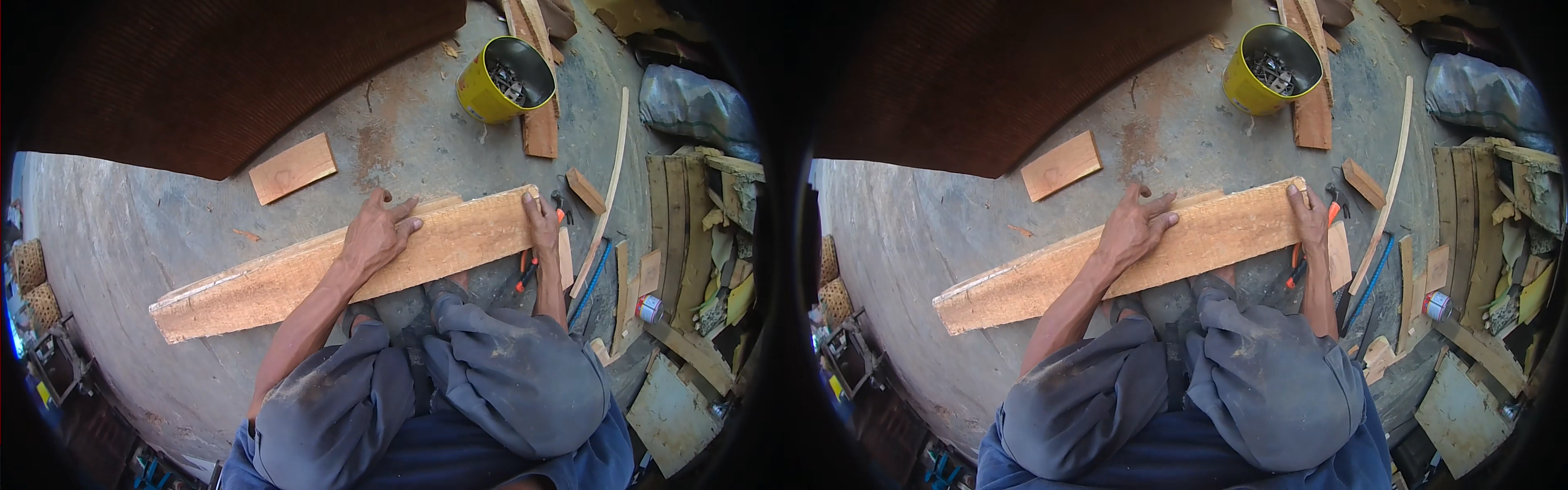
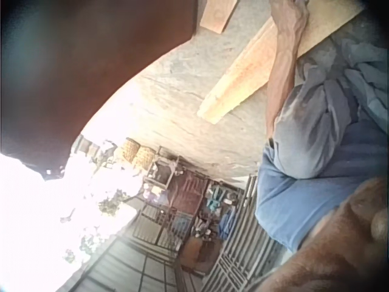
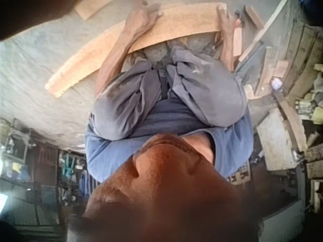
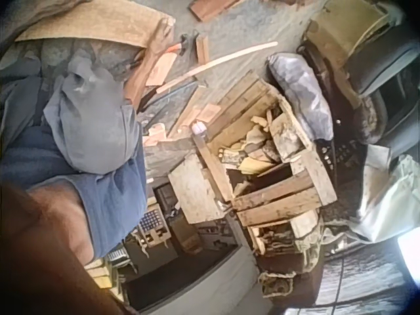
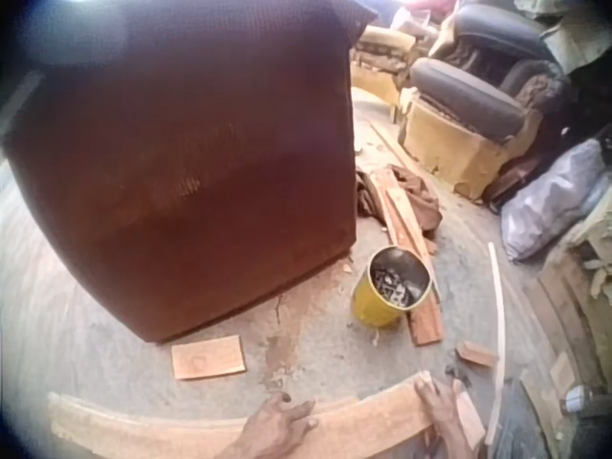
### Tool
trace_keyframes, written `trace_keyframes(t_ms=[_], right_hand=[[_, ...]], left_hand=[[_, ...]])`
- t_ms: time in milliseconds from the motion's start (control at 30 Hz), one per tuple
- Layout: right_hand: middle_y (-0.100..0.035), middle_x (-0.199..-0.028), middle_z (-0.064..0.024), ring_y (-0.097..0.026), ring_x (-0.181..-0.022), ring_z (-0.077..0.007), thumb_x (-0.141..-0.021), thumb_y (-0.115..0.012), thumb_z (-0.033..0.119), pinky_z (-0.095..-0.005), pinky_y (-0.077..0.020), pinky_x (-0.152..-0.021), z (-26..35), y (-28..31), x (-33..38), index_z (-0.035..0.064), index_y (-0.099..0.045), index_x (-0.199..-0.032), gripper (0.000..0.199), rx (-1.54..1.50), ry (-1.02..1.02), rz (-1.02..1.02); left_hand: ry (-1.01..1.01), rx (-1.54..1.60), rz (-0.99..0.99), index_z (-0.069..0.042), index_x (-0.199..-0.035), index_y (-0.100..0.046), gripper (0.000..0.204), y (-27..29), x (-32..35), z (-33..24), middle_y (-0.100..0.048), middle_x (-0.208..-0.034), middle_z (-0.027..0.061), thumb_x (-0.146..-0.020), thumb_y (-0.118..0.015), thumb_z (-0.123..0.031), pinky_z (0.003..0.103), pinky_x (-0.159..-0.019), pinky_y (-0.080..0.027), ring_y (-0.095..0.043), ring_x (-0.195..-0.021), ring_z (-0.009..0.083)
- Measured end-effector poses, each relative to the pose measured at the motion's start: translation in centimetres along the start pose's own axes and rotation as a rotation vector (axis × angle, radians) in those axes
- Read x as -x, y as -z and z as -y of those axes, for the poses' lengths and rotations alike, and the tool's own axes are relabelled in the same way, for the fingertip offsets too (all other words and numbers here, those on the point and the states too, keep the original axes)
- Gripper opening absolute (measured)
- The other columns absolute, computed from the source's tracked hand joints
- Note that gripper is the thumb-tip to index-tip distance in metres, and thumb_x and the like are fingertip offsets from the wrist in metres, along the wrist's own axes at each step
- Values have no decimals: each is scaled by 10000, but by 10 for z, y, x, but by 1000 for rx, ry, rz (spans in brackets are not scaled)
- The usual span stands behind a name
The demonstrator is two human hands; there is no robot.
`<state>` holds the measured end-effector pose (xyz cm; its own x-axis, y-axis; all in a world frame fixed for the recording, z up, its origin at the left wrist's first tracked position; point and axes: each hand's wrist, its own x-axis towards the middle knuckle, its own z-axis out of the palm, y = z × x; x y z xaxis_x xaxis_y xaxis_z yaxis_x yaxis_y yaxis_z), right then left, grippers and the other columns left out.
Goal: The person sits on the floor and assembles two wooden planks by hammering nails into them. They use a hammer and pliers to drive and adjust the nails, then use a square ruler and pencil to mark measurements on the wood. Finally, they move the assembled piece to a table saw and mark a line on it.
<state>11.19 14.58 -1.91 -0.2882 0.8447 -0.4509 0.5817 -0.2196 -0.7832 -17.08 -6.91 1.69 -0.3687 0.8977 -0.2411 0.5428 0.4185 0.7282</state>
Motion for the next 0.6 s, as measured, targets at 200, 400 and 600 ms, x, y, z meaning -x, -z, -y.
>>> trace_keyframes(t_ms=[200, 400, 600], right_hand=[[-711, -1037, -55, -619, -959, -120, -1003, -651, 412, -281, -481, -857, 21, 3, -4, -4, -691, -1230, 475, 69, 57, -25], [-702, -1017, -48, -602, -953, -117, -1005, -653, 392, -279, -472, -865, 18, 0, -8, -13, -691, -1225, 462, 85, 62, -49], [-678, -1036, -29, -577, -972, -107, -1015, -644, 375, -268, -456, -881, -6, 5, -13, -19, -696, -1187, 433, 85, 14, -87]], left_hand=[[-35, -29, 81, -103, -1211, -760, 355, -11, -5, 10, -691, -1177, 237, -967, -670, -345, 448, -933, -522, -662, -1035, 402], [-40, -12, 117, -81, -1160, -776, 339, -14, -10, 10, -740, -1047, 201, -973, -659, -339, 438, -893, -501, -670, -970, 366], [-136, -125, 23, -79, -1138, -777, 346, -8, -3, 1, -726, -1020, 197, -983, -632, -353, 437, -886, -509, -648, -986, 357]])
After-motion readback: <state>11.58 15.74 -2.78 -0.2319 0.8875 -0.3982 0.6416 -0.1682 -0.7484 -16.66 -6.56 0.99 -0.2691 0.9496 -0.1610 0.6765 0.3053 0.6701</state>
